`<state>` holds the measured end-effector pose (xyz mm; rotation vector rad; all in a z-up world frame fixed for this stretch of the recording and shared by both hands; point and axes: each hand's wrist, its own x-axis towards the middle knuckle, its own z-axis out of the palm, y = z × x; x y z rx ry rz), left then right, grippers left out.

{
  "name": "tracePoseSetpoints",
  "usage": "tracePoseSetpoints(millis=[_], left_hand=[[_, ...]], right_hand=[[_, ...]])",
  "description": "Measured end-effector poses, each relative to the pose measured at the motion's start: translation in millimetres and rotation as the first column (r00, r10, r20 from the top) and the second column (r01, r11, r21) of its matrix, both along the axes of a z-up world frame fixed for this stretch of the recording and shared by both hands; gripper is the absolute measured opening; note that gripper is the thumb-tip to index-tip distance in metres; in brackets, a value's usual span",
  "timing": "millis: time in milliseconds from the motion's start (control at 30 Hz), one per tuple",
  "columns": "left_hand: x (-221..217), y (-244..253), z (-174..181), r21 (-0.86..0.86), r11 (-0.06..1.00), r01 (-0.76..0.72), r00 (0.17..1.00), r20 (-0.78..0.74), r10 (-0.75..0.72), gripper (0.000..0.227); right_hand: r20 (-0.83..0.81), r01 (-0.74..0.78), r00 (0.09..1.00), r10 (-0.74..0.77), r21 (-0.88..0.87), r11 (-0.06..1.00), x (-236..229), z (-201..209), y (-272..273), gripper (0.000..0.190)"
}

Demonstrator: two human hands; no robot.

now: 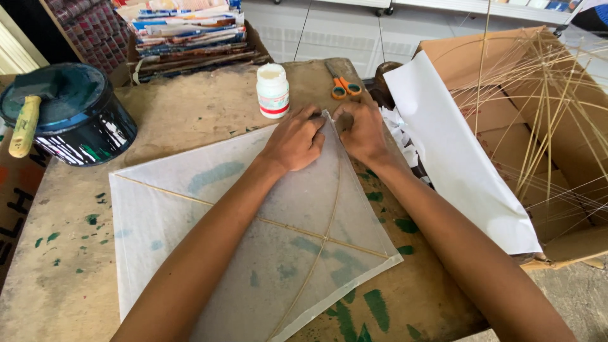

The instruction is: Applying glue to the edges of kite paper and folding it over the bamboo frame to assemble a kite.

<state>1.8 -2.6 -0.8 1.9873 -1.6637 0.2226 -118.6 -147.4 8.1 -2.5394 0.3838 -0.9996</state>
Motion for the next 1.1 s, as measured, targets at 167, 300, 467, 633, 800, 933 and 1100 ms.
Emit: tracePoseSetpoints(millis=[167, 300, 467, 633, 800, 933, 1100], left_hand=[[-7.3, 5.1, 7.5, 0.037, 0.999, -0.025, 1.000, 0.000, 0.025, 0.043], [-7.7, 9.4, 10.2, 0.024, 0.999, -0.033, 0.999, 0.024, 0.033, 0.045], [-9.9, 12.1, 14.3, 0.039, 0.999, -0.034, 0.999, 0.027, 0.033, 0.043], [-8.5, 11.0, 11.7, 0.058, 0.997, -0.042, 0.999, 0.017, 0.041, 0.046], [-8.0, 10.4, 8.8, 0.033, 0.998, -0.045, 0.998, 0.048, 0.043, 0.049], [-4.4, 8.9, 5.2, -0.054, 0.998, -0.010, 0.996, 0.089, 0.015, 0.045], [-3.2, 6.8, 2.6, -0.067, 0.998, -0.005, 0.996, 0.091, 0.011, 0.040]], right_hand=[[-0.089, 0.016, 0.996, -0.016, 0.002, 1.000, -26.4, -0.5, 19.1, 0.051], [-0.109, 0.013, 0.994, -0.013, 0.002, 1.000, -24.3, -9.0, 14.4, 0.058], [-0.116, 0.006, 0.993, -0.004, 0.015, 1.000, -22.1, -7.5, 10.8, 0.058], [-0.147, 0.009, 0.989, -0.010, -0.011, 1.000, -20.5, -6.0, 10.2, 0.059], [-0.155, 0.000, 0.988, -0.006, -0.038, 0.999, -20.5, -3.6, 11.6, 0.057], [-0.139, -0.009, 0.990, 0.003, -0.046, 0.999, -21.6, -0.9, 15.1, 0.051], [-0.092, 0.012, 0.996, -0.013, -0.012, 1.000, -24.6, -1.1, 17.4, 0.051]])
